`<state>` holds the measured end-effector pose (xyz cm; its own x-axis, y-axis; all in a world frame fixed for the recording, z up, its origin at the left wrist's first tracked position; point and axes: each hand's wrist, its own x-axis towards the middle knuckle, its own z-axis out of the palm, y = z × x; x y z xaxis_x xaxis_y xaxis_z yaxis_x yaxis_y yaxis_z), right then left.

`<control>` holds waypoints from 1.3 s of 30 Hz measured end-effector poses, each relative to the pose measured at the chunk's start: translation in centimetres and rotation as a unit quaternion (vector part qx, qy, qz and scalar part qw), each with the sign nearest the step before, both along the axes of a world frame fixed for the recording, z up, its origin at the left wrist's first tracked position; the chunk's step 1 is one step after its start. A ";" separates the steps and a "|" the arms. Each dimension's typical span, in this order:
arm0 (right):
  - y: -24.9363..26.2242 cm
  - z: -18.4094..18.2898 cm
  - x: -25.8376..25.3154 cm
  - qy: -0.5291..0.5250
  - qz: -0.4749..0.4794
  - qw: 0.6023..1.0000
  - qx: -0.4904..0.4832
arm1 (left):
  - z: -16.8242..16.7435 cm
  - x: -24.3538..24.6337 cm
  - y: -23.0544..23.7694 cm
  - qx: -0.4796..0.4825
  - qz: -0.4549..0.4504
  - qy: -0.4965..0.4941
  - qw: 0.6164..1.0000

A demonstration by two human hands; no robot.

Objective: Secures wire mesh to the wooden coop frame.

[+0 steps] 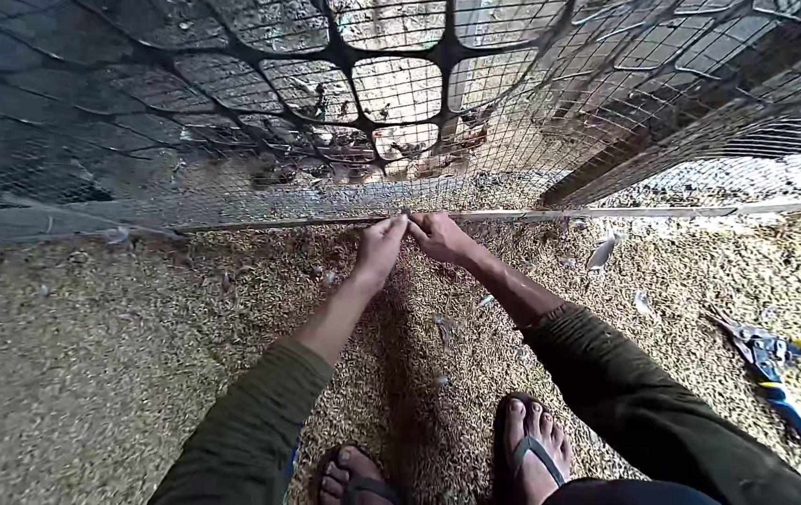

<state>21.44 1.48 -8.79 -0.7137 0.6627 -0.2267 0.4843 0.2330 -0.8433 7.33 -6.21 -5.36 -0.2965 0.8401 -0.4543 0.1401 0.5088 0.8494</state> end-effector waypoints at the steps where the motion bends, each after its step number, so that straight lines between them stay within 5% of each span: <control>1: -0.2 -0.1 0.0 0.005 -0.006 1.000 0.015 | -0.2 0.7 0.4 0.001 0.018 -0.019 1.000; 7: 0.4 -0.2 0.7 -0.058 0.037 0.995 0.069 | 1.0 1.9 1.3 -0.056 0.131 -0.179 0.973; 13: -0.1 0.0 0.8 -0.089 0.051 0.985 0.136 | 1.7 2.0 1.3 -0.072 0.147 -0.217 0.962; 32: -2.3 3.2 2.4 -0.059 -0.047 0.996 0.040 | -1.4 1.7 -1.0 0.016 0.050 0.046 0.998; 35: -2.8 3.4 2.4 -0.040 -0.060 0.997 0.018 | -1.2 2.4 -1.8 0.018 0.123 -0.107 0.986; 37: -3.3 2.9 2.6 -0.038 -0.060 0.997 -0.025 | -0.3 2.9 -1.7 0.003 0.187 -0.272 0.944; 39: -4.3 2.3 2.8 -0.040 -0.061 0.995 -0.061 | 0.2 2.9 -1.5 -0.022 0.198 -0.336 0.921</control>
